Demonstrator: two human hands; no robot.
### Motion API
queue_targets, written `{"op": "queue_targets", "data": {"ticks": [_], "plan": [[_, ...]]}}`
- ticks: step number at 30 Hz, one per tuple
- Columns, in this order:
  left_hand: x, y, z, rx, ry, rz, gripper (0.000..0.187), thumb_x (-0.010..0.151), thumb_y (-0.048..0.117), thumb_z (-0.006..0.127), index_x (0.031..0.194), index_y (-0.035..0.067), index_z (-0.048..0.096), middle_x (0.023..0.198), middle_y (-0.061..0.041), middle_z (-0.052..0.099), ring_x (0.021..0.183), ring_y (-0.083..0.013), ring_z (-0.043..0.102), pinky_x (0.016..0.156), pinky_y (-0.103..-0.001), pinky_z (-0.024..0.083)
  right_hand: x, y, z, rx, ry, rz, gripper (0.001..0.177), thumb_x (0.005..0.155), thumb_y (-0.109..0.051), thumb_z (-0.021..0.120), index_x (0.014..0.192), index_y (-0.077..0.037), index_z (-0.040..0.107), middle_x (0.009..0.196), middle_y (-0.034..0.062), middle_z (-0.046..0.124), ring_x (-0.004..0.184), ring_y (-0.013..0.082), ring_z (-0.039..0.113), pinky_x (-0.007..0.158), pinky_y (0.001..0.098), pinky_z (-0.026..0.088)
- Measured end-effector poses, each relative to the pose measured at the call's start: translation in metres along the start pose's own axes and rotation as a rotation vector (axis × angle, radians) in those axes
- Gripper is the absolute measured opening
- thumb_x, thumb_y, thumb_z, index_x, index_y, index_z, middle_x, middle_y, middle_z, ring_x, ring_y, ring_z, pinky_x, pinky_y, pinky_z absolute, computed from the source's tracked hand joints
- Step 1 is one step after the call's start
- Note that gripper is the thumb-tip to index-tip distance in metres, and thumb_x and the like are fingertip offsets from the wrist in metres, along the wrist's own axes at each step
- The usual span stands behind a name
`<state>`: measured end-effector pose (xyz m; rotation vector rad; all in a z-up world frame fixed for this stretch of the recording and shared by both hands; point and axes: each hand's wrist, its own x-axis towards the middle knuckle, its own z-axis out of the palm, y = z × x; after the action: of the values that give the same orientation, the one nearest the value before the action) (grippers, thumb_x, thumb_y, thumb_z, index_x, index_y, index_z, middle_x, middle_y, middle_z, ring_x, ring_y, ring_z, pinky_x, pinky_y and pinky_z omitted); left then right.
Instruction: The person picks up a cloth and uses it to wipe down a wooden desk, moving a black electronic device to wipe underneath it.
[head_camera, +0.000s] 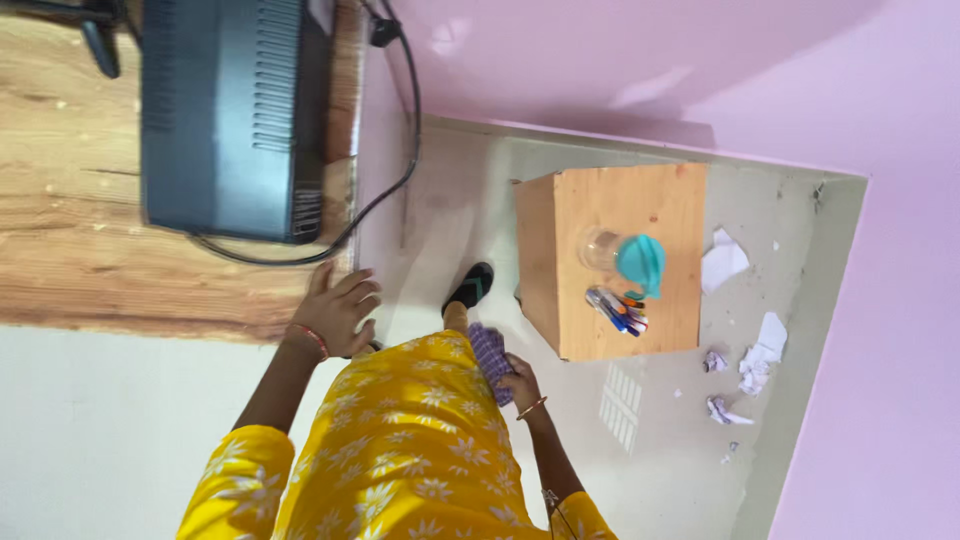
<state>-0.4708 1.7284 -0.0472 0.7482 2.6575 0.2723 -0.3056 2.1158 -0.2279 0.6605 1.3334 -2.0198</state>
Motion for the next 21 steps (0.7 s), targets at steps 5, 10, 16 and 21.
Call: {"op": "queue_targets", "data": {"ticks": [5, 10, 16, 21], "plan": [[-0.038, 0.004, 0.002, -0.168, 0.278, 0.033, 0.054, 0.085, 0.042, 0.066, 0.130, 0.013, 0.064, 0.160, -0.015, 0.040, 0.150, -0.0332, 0.030, 0.121, -0.059, 0.018, 0.000, -0.076, 0.068, 0.044, -0.076, -0.400, 0.060, 0.078, 0.003, 0.059, 0.138, 0.009, 0.062, 0.122, 0.0146, 0.070, 0.104, 0.0224, 0.065, 0.087, 0.0356, 0.053], [-0.165, -0.006, 0.032, -0.325, 0.471, -0.004, 0.054, 0.091, 0.037, 0.067, 0.137, 0.011, 0.062, 0.161, -0.016, 0.041, 0.150, -0.0372, 0.036, 0.121, -0.058, 0.025, -0.091, -0.149, 0.204, 0.075, -0.003, -0.617, 0.062, 0.069, 0.002, 0.064, 0.131, 0.007, 0.058, 0.125, 0.0118, 0.068, 0.117, 0.0260, 0.064, 0.106, 0.0389, 0.052], [-0.329, -0.048, 0.081, -0.443, 0.599, -0.479, 0.048, 0.089, 0.024, 0.069, 0.132, 0.005, 0.061, 0.150, -0.022, 0.050, 0.140, -0.0427, 0.045, 0.114, -0.053, 0.039, -0.054, -0.132, 0.370, -0.953, -0.092, -0.871, 0.052, 0.094, -0.041, 0.072, 0.130, -0.004, 0.062, 0.172, 0.0233, 0.031, 0.157, 0.0413, 0.035, 0.124, 0.0523, 0.038], [-0.344, -0.078, 0.078, -0.634, 0.737, -0.718, 0.048, 0.094, 0.020, 0.068, 0.137, 0.001, 0.057, 0.147, -0.021, 0.055, 0.135, -0.0397, 0.052, 0.112, -0.048, 0.043, 0.007, -0.101, 0.429, -1.704, 0.002, -0.784, 0.083, 0.078, -0.065, 0.071, 0.145, -0.019, 0.054, 0.160, 0.0240, 0.030, 0.147, 0.0480, 0.023, 0.111, 0.0739, 0.013]]}}
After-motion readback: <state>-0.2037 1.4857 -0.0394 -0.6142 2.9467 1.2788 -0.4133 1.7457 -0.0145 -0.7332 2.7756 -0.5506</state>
